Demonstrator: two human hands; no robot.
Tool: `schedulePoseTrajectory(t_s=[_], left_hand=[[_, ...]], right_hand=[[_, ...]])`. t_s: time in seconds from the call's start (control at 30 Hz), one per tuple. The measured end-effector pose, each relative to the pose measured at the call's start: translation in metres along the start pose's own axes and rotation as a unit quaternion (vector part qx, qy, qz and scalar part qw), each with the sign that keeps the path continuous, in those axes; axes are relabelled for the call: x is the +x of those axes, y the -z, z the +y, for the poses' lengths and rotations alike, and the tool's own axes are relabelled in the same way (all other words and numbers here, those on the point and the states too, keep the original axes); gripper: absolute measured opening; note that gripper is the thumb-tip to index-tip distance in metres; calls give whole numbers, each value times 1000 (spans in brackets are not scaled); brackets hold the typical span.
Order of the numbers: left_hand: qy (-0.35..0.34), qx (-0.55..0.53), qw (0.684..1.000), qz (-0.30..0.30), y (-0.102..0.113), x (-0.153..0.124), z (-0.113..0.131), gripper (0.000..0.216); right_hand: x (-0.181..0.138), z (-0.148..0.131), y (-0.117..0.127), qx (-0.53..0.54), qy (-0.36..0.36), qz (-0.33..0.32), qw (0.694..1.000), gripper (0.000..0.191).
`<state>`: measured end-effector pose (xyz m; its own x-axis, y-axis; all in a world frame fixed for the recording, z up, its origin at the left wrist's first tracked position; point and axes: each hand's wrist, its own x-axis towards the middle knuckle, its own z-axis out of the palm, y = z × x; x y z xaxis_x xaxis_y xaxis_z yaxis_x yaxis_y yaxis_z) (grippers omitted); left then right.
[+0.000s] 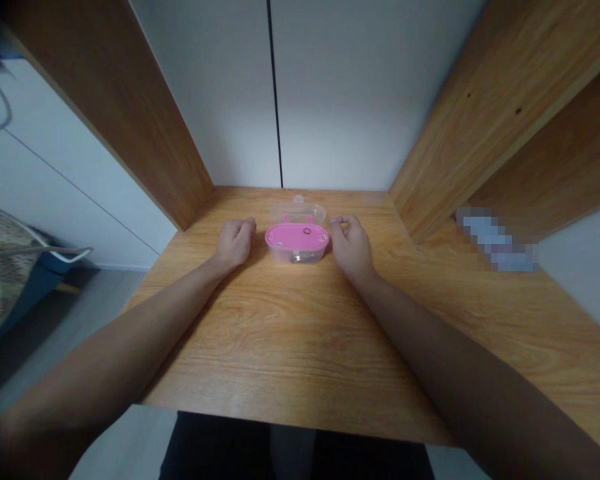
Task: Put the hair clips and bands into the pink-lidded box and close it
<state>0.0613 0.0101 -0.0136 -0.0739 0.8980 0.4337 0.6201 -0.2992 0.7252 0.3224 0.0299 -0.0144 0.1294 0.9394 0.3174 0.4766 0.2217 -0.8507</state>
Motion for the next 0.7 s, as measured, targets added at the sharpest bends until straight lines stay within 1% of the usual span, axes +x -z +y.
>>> schedulePoseTrajectory(t_s=[0.1,0.2,0.27,0.43,0.57,0.7], left_hand=[[4,-1,1000,0,-1,0,-1,49],[-7,8,1000,3,-2,0,-2,49],[-10,13,1000,14,-2,0,-3,50],[-9,17,999,36,-2,1,-5,50],[-2,10,998,59,-4,5,-10,50],[19,17,998,63,-5,7,-13,51]], right_hand=[[1,3,0,11,6,1,1000,30],[1,5,-1,11,17,6,1000,29],[2,5,-2,3,26,18,1000,28],[3,4,-3,-20,22,34,999,30],[6,7,-5,-8,27,45,999,32],[7,9,-7,9,36,52,998,34]])
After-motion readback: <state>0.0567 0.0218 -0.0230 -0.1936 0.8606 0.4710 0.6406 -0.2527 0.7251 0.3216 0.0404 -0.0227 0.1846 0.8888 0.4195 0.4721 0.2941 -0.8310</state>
